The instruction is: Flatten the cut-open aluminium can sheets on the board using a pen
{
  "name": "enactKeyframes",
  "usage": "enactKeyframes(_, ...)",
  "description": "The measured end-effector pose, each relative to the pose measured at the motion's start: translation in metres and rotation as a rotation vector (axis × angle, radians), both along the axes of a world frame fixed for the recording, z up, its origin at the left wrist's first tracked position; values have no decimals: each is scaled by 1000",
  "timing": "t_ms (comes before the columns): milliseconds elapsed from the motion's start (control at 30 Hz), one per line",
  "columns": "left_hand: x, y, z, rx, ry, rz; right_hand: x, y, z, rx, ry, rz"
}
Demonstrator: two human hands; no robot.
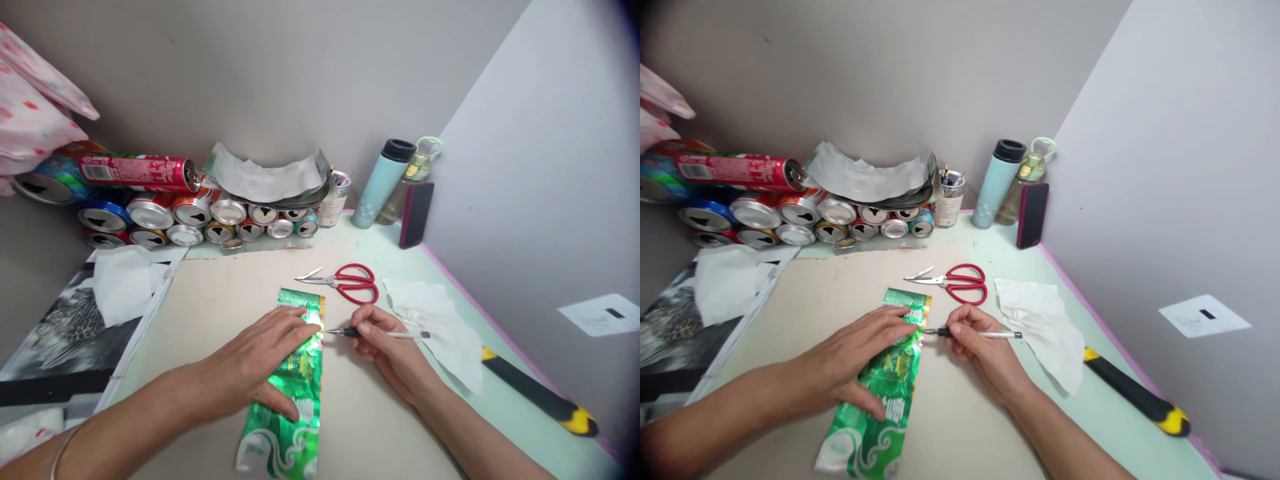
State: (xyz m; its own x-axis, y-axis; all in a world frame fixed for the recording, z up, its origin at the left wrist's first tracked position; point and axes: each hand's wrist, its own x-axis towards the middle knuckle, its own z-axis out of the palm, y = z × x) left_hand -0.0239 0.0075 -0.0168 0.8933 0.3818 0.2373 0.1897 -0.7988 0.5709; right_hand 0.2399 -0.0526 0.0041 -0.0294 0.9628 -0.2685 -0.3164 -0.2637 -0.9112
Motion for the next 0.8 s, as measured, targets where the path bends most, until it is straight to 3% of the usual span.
enactKeyframes(233,0,-2,-7,-8,8,15,0,-1,-3,36,-8,28)
enactKeyframes(800,3,0,-5,-20,24,-4,4,-4,-14,102,-135,125)
